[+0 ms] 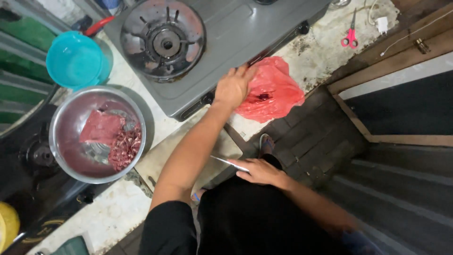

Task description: Dicing raw meat on a wooden cutting board using a knife.

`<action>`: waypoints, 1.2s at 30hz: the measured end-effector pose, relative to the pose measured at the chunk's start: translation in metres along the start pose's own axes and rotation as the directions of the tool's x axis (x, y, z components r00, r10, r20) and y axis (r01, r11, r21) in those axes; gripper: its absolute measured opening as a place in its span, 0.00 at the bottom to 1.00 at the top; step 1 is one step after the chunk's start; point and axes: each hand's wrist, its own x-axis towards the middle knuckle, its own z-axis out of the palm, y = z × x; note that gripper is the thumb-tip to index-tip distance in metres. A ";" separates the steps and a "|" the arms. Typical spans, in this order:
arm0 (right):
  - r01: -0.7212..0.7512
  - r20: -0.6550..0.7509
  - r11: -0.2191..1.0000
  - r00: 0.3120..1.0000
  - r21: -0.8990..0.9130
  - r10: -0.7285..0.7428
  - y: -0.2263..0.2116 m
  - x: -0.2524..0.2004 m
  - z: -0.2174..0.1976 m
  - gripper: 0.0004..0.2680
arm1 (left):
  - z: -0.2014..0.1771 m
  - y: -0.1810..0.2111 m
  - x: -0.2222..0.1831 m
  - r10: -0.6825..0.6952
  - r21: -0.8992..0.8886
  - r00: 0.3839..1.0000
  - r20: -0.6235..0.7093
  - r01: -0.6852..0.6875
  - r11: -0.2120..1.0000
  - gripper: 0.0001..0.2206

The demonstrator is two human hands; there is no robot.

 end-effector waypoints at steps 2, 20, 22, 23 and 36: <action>0.026 0.018 0.997 0.999 0.066 -0.028 -0.005 -0.008 -0.013 0.20 | 0.009 -0.014 0.017 -0.150 -0.137 0.989 0.019 0.151 0.979 0.16; -0.026 -0.043 0.982 0.999 0.185 0.034 0.028 -0.009 -0.007 0.21 | -0.051 -0.026 -0.025 -0.440 -0.737 0.896 0.050 0.331 0.589 0.07; -0.025 -0.012 0.985 1.000 0.170 0.027 0.031 -0.006 -0.005 0.21 | -0.053 -0.032 -0.034 -0.444 -0.743 0.895 0.048 0.329 0.583 0.07; -0.029 0.010 0.986 1.000 0.164 0.028 0.032 -0.006 -0.003 0.21 | -0.054 -0.032 -0.040 -0.371 -0.713 0.929 -0.008 0.254 0.653 0.11; -0.079 0.082 0.982 0.994 0.173 0.065 0.034 -0.015 -0.001 0.20 | 0.003 0.040 -0.095 -0.035 0.178 0.978 0.204 -0.002 0.984 0.35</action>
